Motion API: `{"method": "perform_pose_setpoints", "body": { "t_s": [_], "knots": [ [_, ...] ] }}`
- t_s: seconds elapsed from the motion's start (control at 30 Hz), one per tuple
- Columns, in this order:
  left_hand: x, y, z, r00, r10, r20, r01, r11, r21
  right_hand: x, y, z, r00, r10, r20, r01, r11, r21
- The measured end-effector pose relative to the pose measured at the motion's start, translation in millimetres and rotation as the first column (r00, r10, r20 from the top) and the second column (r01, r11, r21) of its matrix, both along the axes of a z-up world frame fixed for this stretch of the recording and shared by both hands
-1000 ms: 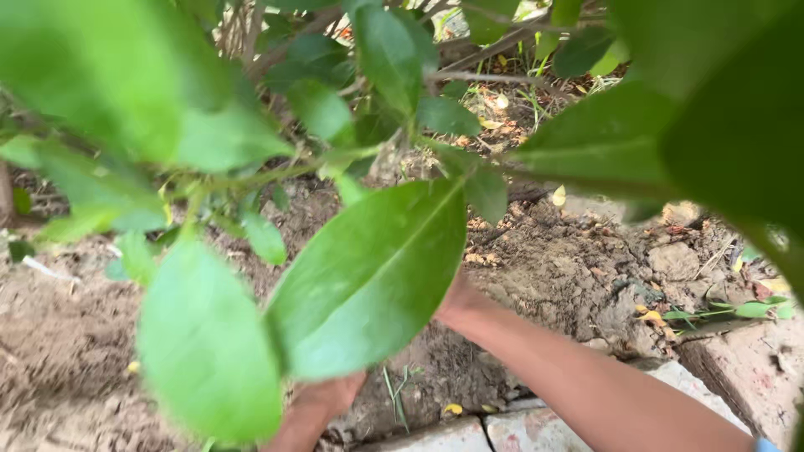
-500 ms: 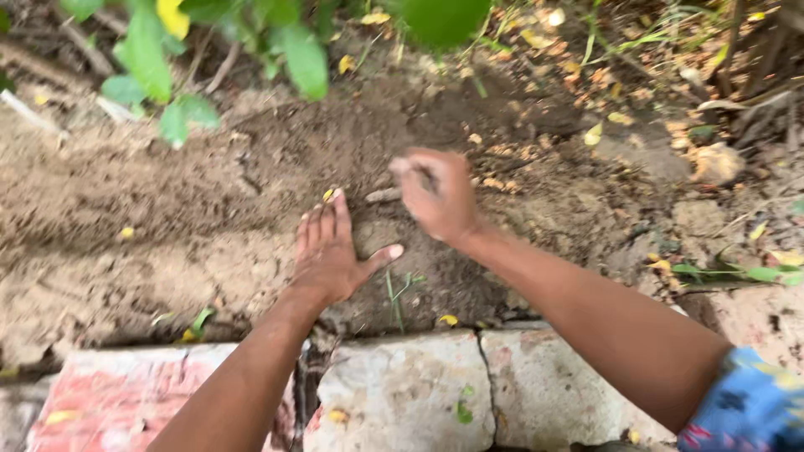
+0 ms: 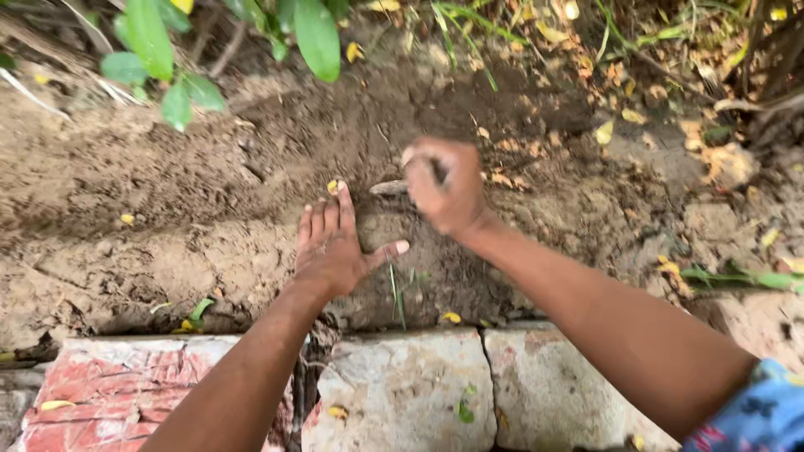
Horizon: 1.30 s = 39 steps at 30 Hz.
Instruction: The person digs into the soil near plants and packs mud against a brick border using a small hand tool and their hands.
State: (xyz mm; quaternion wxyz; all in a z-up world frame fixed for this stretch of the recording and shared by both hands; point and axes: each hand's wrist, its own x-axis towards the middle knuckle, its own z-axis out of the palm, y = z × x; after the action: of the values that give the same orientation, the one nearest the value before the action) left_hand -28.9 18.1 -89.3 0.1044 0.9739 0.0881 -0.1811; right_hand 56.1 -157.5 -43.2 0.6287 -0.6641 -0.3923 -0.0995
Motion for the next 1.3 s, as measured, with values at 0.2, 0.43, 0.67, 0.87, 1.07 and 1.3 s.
{"method": "perform_pose_setpoints", "body": {
  "t_s": [0.2, 0.43, 0.67, 0.87, 1.07, 1.3],
  "knots": [
    [3.3, 1.0, -9.4, 1.0, -0.017, 0.019, 0.018, 0.998, -0.057, 35.2, -9.3, 40.9, 0.998, -0.045, 0.032, 0.036, 0.968, 0.249],
    [-1.5, 5.1, 0.1, 0.998, -0.028, -0.064, 0.029, 1.0, 0.008, 17.4, -30.3, -10.2, 0.99, -0.14, -0.029, 0.134, 0.979, -0.151],
    [63.6, -27.1, 101.0, 0.933, -0.348, -0.091, 0.36, 0.91, 0.206, 45.5, -114.0, -4.1, 0.906, -0.146, -0.398, 0.21, 0.97, 0.122],
    [83.0, -140.1, 167.8, 0.639, -0.665, -0.387, 0.768, 0.575, 0.282, 103.1, -166.0, 8.3, 0.759, -0.255, -0.599, 0.58, 0.681, 0.446],
    [111.0, -199.4, 184.3, 0.547, -0.655, -0.521, 0.835, 0.473, 0.281, 87.9, -197.1, 8.9, 0.687, -0.717, -0.119, 0.713, 0.697, -0.082],
    [133.0, -208.8, 155.6, 0.608, -0.708, -0.36, 0.792, 0.509, 0.338, 65.3, -224.7, 49.5, 0.73, -0.67, 0.137, 0.683, 0.721, -0.113]
  ]
}}
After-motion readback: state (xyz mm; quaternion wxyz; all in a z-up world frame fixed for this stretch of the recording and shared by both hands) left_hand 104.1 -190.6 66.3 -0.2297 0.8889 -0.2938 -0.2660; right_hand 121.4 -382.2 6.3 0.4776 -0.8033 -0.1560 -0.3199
